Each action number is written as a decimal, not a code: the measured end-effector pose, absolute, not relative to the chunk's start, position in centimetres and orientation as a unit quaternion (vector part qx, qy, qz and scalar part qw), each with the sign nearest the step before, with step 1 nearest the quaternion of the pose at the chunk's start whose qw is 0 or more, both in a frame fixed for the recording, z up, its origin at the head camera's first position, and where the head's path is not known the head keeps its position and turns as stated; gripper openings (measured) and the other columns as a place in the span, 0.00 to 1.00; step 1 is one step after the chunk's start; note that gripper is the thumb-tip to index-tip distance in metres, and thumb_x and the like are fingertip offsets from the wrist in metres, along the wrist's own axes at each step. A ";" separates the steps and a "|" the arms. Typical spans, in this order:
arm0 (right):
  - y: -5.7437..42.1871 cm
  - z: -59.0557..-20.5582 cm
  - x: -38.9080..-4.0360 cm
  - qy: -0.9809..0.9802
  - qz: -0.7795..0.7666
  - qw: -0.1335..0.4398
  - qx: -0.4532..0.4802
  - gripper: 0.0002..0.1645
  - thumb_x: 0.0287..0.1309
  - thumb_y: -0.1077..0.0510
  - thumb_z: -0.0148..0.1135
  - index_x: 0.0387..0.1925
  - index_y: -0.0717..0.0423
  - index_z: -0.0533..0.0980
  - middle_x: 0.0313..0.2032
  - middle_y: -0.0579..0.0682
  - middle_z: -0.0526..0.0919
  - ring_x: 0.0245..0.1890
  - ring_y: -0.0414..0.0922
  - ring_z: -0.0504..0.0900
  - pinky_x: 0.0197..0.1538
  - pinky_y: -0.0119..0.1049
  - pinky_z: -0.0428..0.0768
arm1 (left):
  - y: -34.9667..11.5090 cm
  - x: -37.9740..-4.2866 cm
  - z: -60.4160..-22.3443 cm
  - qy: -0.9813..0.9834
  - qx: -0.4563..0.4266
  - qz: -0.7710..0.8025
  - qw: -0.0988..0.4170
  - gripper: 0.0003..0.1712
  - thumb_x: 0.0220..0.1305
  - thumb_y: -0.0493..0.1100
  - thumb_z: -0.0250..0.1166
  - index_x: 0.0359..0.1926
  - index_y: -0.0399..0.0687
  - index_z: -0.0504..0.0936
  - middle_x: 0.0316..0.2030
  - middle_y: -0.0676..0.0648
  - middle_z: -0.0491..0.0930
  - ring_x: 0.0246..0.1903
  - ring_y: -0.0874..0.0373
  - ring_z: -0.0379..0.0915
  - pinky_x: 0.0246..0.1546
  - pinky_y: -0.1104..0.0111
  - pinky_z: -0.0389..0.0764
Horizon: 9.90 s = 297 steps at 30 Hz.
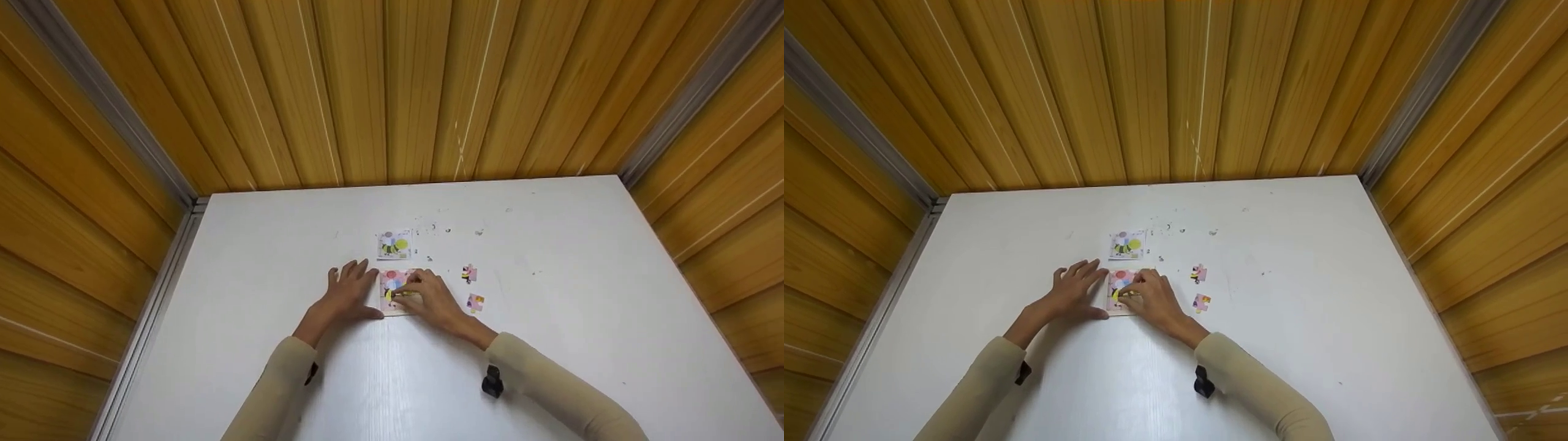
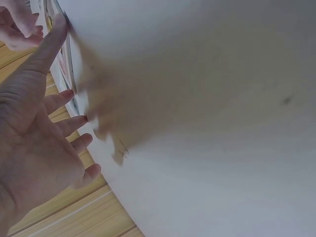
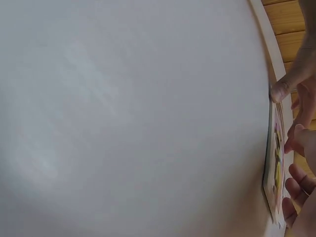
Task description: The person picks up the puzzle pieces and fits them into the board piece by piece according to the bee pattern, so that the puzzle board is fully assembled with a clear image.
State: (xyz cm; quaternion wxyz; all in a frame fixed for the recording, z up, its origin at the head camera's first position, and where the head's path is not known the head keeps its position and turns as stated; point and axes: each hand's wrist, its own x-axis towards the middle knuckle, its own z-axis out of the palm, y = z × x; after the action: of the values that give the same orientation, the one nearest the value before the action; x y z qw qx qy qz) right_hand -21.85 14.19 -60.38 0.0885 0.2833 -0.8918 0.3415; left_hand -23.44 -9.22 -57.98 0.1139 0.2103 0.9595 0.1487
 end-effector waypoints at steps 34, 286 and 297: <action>28.7 -58.9 -25.6 -0.919 0.292 -0.038 0.263 0.22 0.63 0.69 0.63 0.60 0.62 0.80 0.53 0.64 0.76 0.54 0.60 0.73 0.55 0.55 0.73 | -9.0 -23.2 -57.9 0.956 0.199 0.180 0.122 0.58 0.50 0.64 0.78 0.76 0.50 0.63 0.80 0.39 0.53 0.80 0.36 0.43 0.74 0.33 0.43; 29.3 -58.2 -23.0 -0.889 0.306 -0.085 0.331 0.24 0.55 0.78 0.58 0.52 0.62 0.84 0.48 0.58 0.80 0.44 0.52 0.75 0.41 0.33 0.72 | -9.5 -23.5 -58.5 0.953 0.200 0.187 0.129 0.59 0.50 0.65 0.78 0.77 0.49 0.62 0.80 0.38 0.51 0.79 0.36 0.44 0.73 0.33 0.45; 28.9 -58.9 -22.5 -0.899 0.304 -0.076 0.306 0.18 0.60 0.67 0.67 0.53 0.65 0.83 0.43 0.58 0.81 0.38 0.49 0.77 0.42 0.34 0.76 | -9.5 -23.4 -58.6 0.953 0.205 0.183 0.131 0.58 0.51 0.65 0.77 0.77 0.48 0.62 0.80 0.37 0.52 0.79 0.35 0.45 0.72 0.33 0.46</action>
State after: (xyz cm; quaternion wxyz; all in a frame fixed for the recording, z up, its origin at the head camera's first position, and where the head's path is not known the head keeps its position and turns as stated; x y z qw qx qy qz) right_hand -22.47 28.91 -58.86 -0.0761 0.3057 -0.8990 0.3041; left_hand -23.44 -9.49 -58.59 0.1308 0.2049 0.9526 0.1832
